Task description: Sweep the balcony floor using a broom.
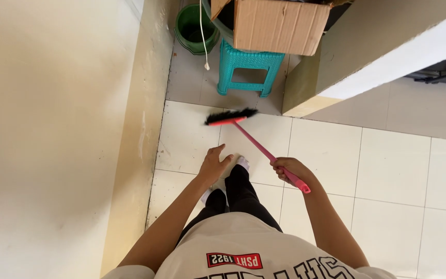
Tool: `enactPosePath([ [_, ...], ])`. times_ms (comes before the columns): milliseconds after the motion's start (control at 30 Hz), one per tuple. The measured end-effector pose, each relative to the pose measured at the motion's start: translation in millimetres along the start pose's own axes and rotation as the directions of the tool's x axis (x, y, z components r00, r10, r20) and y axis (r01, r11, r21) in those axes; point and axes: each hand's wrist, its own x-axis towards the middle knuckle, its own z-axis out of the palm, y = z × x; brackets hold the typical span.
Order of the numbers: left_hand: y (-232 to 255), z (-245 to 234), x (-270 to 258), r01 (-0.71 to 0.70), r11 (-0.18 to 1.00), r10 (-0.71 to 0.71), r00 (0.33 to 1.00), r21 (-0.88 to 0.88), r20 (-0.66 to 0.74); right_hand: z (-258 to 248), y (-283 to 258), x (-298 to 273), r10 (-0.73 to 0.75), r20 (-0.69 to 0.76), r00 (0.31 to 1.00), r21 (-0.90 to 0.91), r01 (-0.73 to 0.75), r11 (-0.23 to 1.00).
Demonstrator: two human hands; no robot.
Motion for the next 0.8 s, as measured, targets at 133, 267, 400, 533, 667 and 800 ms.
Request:
enactPosePath([
  [133,0.2,-2.4,-9.3,-0.018,1.000,0.018,1.000,-0.005,-0.021,18.9,13.6,-6.2,-0.020,-0.023,1.000,0.015,0.021,1.000],
  [267,2.4,-4.0,-19.7,-0.014,1.000,0.014,1.000,-0.028,-0.025,6.5,56.5,38.7,0.025,-0.082,0.996,-0.137,-0.037,0.990],
  [400,-2.5,-3.5,-28.3,-0.026,0.999,0.026,0.999,-0.033,-0.022,2.3,97.2,50.0,0.110,-0.191,0.975,-0.386,-0.178,0.905],
  [533,-16.4,-4.8,-38.9,-0.054,0.998,0.052,0.998,-0.037,-0.048,0.1,132.5,45.5,0.100,-0.235,0.967,-0.501,-0.209,0.840],
  [667,-28.9,-6.1,-48.3,-0.057,0.995,0.053,0.997,-0.083,-0.059,3.0,148.3,40.4,0.068,-0.303,0.950,-0.504,-0.221,0.835],
  [800,-48.7,5.7,-48.0,-0.166,0.983,0.154,0.977,-0.076,-0.145,4.9,135.7,9.5,0.060,-0.293,0.954,-0.334,-0.161,0.929],
])
